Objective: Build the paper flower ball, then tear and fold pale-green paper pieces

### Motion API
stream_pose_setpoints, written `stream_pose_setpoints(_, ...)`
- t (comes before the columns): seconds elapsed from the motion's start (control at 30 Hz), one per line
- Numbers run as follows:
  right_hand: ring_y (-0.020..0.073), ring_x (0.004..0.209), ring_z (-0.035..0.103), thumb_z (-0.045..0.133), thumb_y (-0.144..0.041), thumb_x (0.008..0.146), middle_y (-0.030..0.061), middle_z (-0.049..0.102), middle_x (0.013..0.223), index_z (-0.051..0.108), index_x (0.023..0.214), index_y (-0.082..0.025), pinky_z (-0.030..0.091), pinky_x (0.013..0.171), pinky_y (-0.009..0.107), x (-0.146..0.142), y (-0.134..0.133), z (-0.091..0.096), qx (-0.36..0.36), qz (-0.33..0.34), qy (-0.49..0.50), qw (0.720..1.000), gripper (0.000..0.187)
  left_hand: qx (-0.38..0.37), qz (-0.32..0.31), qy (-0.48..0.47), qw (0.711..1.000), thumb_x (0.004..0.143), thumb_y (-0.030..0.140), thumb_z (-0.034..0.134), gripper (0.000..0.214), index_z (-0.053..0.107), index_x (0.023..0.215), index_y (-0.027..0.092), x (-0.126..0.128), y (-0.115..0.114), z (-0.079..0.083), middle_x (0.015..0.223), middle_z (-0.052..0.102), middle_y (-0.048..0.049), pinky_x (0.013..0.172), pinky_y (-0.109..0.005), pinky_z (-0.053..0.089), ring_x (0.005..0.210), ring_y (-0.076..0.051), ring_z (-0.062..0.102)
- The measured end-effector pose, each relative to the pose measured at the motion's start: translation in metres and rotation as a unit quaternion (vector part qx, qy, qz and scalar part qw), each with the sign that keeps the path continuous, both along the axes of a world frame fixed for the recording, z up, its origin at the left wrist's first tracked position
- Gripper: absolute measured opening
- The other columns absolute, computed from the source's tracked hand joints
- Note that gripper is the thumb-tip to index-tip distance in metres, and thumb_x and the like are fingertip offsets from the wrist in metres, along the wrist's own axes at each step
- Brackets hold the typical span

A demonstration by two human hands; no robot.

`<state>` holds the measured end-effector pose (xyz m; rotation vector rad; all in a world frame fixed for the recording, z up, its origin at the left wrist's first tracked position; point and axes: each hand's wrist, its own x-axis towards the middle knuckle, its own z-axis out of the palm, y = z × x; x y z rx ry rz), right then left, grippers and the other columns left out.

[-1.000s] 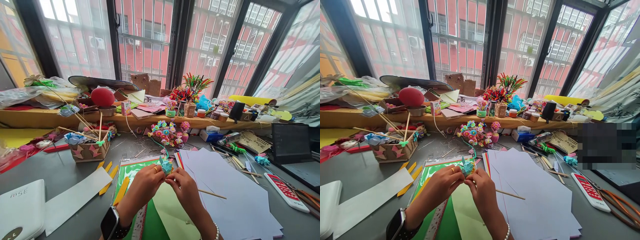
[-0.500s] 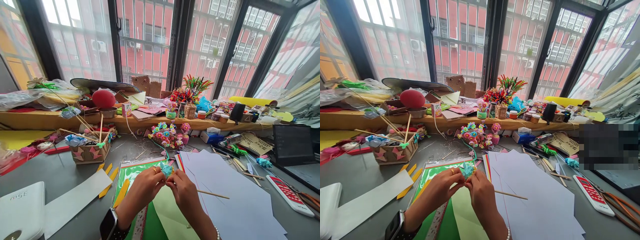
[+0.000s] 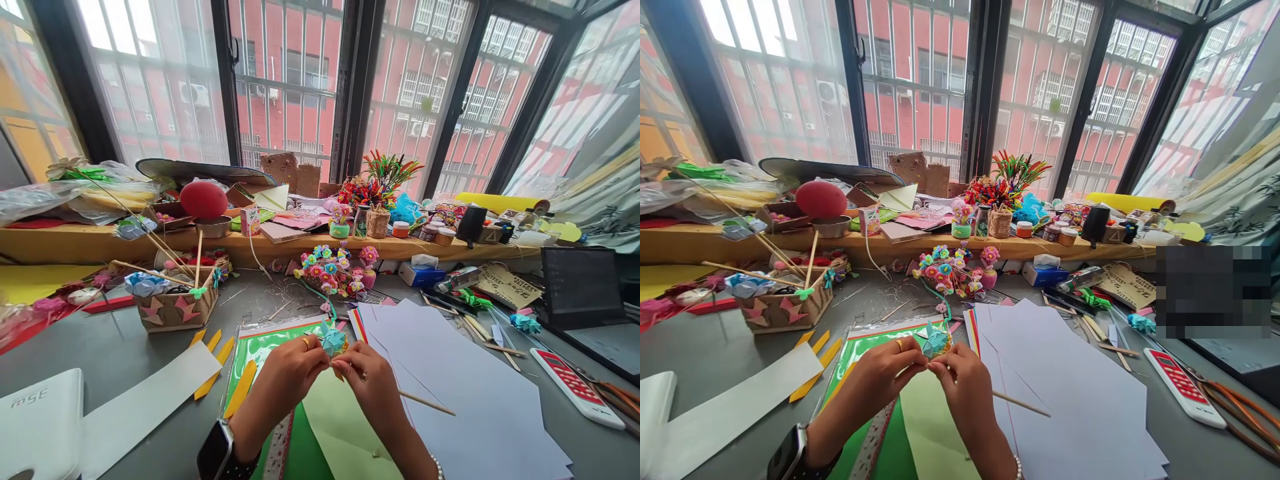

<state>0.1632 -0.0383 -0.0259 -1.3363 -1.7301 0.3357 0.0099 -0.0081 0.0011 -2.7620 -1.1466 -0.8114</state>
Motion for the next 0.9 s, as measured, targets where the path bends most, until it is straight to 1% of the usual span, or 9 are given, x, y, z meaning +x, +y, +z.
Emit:
stream_pose_setpoints(0.1,0.0115,0.058,0.054,0.054,-0.022,0.076,0.0001,0.057,0.067,0.065,0.070,-0.021,0.042,0.052,0.020,0.0008,0.0001,0.0019,-0.020,0.001,0.008,1.000,0.013,0.005,-0.001,0.010,1.000,0.077,0.016,0.049,0.015,0.061,0.069,0.020,0.0014,-0.0010,0.0006,0.069,0.060,0.0007,0.056,-0.021,0.041,0.062,-0.012,0.056)
stream_pose_setpoints(0.27,0.0114,0.056,0.052,0.055,-0.021,0.075,0.0002,0.056,0.068,0.064,0.069,-0.021,0.042,0.051,0.021,0.0008,-0.0004,0.0020,-0.031,-0.004,0.005,0.999,0.010,0.035,0.006,0.041,0.999,0.077,0.017,0.049,0.015,0.060,0.068,0.019,0.0045,-0.0021,-0.0006,0.067,0.060,0.0004,0.052,-0.021,0.038,0.059,-0.012,0.054)
stream_pose_setpoints(0.33,0.0117,0.055,0.052,0.055,-0.022,0.075,0.0005,0.056,0.068,0.064,0.069,-0.021,0.042,0.051,0.021,0.0008,-0.0008,0.0013,-0.029,-0.010,-0.004,1.000,0.011,0.052,0.007,0.055,0.997,0.077,0.016,0.050,0.014,0.059,0.067,0.019,0.0054,-0.0018,-0.0021,0.067,0.059,0.0002,0.050,-0.021,0.037,0.058,-0.012,0.053)
stream_pose_setpoints(0.43,0.0136,0.063,0.054,0.053,-0.022,0.077,0.0018,0.056,0.071,0.064,0.072,-0.020,0.044,0.057,0.023,0.0009,-0.0013,-0.0001,-0.011,-0.014,-0.009,1.000,0.012,0.070,0.007,0.057,0.996,0.078,0.017,0.047,0.016,0.059,0.067,0.018,0.0058,-0.0006,-0.0046,0.066,0.058,0.0000,0.051,-0.022,0.036,0.057,-0.012,0.052)
stream_pose_setpoints(0.53,0.0149,0.068,0.056,0.052,-0.022,0.078,0.0029,0.057,0.073,0.063,0.074,-0.019,0.045,0.061,0.024,0.0012,-0.0005,-0.0016,0.012,-0.012,-0.005,1.000,0.013,0.067,0.007,0.038,0.997,0.080,0.018,0.046,0.017,0.058,0.069,0.019,0.0054,0.0004,-0.0057,0.067,0.058,0.0001,0.053,-0.022,0.038,0.060,-0.012,0.053)
stream_pose_setpoints(0.63,0.0150,0.069,0.056,0.051,-0.023,0.078,0.0032,0.058,0.073,0.063,0.075,-0.019,0.046,0.061,0.024,0.0017,0.0012,-0.0026,0.023,0.003,-0.001,1.000,0.013,0.056,0.008,0.026,0.998,0.080,0.019,0.045,0.016,0.058,0.071,0.019,0.0050,0.0002,-0.0052,0.069,0.058,0.0001,0.055,-0.022,0.038,0.062,-0.013,0.055)
stream_pose_setpoints(0.73,0.0140,0.066,0.056,0.051,-0.023,0.078,0.0023,0.058,0.073,0.063,0.074,-0.020,0.046,0.059,0.023,0.0025,0.0025,-0.0027,0.016,0.012,0.001,1.000,0.013,0.055,0.013,0.027,0.998,0.079,0.019,0.046,0.015,0.058,0.071,0.019,0.0052,-0.0004,-0.0052,0.069,0.058,0.0000,0.054,-0.023,0.038,0.061,-0.013,0.055)
stream_pose_setpoints(0.9,0.0126,0.061,0.055,0.052,-0.020,0.077,0.0005,0.058,0.070,0.061,0.070,-0.020,0.043,0.055,0.022,0.0033,0.0028,-0.0029,0.014,0.006,-0.023,1.000,0.011,0.045,0.005,0.012,0.999,0.078,0.019,0.047,0.014,0.058,0.069,0.020,0.0054,0.0000,-0.0062,0.069,0.059,0.0001,0.055,-0.023,0.039,0.062,-0.013,0.055)
